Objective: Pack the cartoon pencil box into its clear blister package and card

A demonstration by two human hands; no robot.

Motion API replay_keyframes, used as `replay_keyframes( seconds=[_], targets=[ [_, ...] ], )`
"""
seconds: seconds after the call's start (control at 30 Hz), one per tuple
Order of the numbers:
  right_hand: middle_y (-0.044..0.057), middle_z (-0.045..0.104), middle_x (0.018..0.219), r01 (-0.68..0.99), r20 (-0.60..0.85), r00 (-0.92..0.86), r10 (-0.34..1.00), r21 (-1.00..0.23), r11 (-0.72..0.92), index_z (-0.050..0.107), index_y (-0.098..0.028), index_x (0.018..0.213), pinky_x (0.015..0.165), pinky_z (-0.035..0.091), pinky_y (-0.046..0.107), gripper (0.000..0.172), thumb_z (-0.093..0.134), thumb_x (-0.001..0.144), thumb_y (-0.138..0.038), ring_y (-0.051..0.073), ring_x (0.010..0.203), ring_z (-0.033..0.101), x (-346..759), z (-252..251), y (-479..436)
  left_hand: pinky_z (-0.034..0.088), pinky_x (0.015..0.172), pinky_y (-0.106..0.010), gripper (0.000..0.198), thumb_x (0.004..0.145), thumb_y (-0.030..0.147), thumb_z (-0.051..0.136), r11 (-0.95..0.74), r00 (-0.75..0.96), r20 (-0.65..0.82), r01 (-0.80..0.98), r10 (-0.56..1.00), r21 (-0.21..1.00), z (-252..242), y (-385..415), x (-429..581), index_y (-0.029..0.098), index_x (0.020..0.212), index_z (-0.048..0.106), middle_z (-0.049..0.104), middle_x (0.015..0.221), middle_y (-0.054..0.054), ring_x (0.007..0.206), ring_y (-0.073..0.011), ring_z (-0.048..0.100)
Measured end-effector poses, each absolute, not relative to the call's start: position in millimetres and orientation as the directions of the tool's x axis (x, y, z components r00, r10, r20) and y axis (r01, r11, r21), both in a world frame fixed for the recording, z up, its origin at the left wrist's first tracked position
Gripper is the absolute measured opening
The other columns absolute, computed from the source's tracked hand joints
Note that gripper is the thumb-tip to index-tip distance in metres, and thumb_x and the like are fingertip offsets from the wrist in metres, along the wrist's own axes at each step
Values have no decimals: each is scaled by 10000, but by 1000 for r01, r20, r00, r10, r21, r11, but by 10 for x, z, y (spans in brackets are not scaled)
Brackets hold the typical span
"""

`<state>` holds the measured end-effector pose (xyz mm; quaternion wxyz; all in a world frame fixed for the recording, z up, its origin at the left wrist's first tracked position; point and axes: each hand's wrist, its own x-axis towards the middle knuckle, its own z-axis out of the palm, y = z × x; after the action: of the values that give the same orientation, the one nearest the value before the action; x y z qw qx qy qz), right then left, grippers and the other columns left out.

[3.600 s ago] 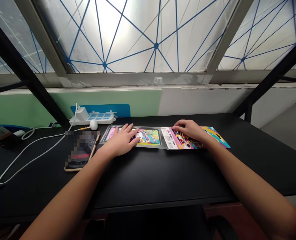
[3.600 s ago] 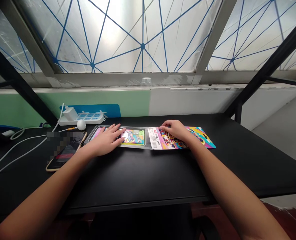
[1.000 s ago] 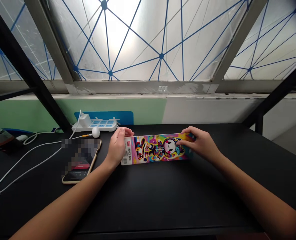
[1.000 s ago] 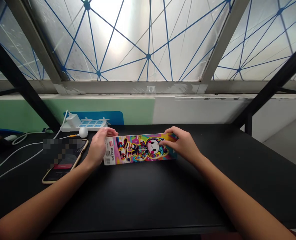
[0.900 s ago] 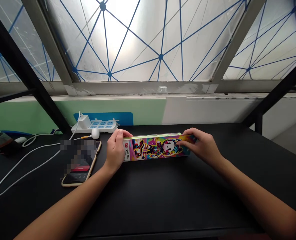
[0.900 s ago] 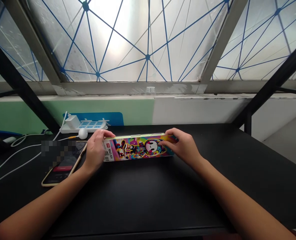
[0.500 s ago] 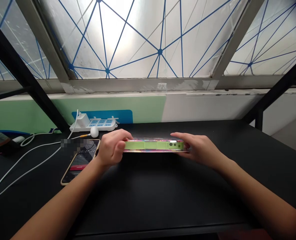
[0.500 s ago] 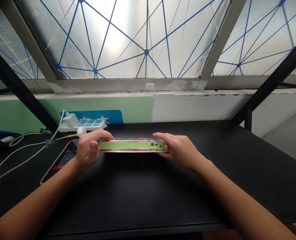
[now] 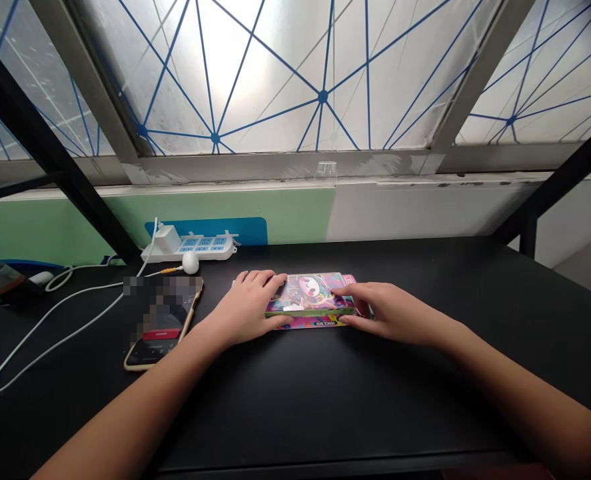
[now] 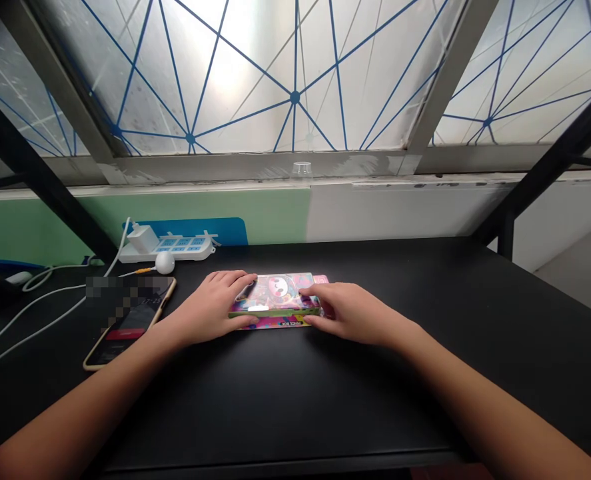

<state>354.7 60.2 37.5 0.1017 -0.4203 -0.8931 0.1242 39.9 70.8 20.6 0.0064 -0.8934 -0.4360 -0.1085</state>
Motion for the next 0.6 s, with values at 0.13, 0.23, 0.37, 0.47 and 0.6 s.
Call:
replay_keyframes(
  seconds=[0.13, 0.23, 0.37, 0.47, 0.6],
  targets=[
    [97, 649, 1068, 708, 240, -560, 793, -358, 609, 611, -245, 1297, 848, 547, 419, 480, 602, 936, -562, 266, 981, 638, 3566, 344, 696, 381, 1098, -568, 713, 856, 472, 736, -657, 626, 274, 754, 730, 28, 258, 677, 422, 212, 1465, 473, 563, 1371, -169, 1257, -364, 518],
    [152, 522, 1366, 721, 400, -441, 803, -375, 583, 497, -252, 1423, 1045, 482, 501, 691, 701, 854, -586, 342, 1278, 514, 3611, 315, 766, 284, 1153, -623, 808, 805, 338, 790, -663, 634, 385, 745, 671, -73, 283, 627, 467, 250, 1517, 420, 508, 1389, -172, 1305, -380, 462],
    [126, 562, 1342, 698, 320, -404, 857, -497, 515, 480, -259, 1410, 953, 549, 454, 745, 746, 803, -601, 314, 1155, 612, 3680, 351, 814, 271, 1168, -610, 874, 787, 313, 818, -662, 640, 472, 735, 606, -147, 255, 592, 525, 254, 1545, 387, 492, 1402, -173, 1309, -374, 454],
    [82, 656, 1105, 706, 293, -391, 873, -513, 488, 597, -240, 1214, 796, 574, 405, 629, 780, 751, -624, 267, 926, 657, 3704, 400, 816, 274, 1162, -617, 824, 851, 535, 741, -678, 639, 499, 723, 585, -132, 237, 606, 551, 209, 1533, 414, 527, 1389, -184, 1282, -373, 483],
    [69, 666, 1044, 699, 403, -382, 832, -464, 545, 604, -241, 1137, 750, 561, 385, 612, 811, 713, -630, 251, 866, 647, 3703, 426, 790, 205, 1185, -642, 763, 942, 621, 569, -626, 560, 560, 774, 611, -90, 296, 626, 540, 172, 1535, 402, 516, 1464, -198, 1368, -383, 433]
  ],
)
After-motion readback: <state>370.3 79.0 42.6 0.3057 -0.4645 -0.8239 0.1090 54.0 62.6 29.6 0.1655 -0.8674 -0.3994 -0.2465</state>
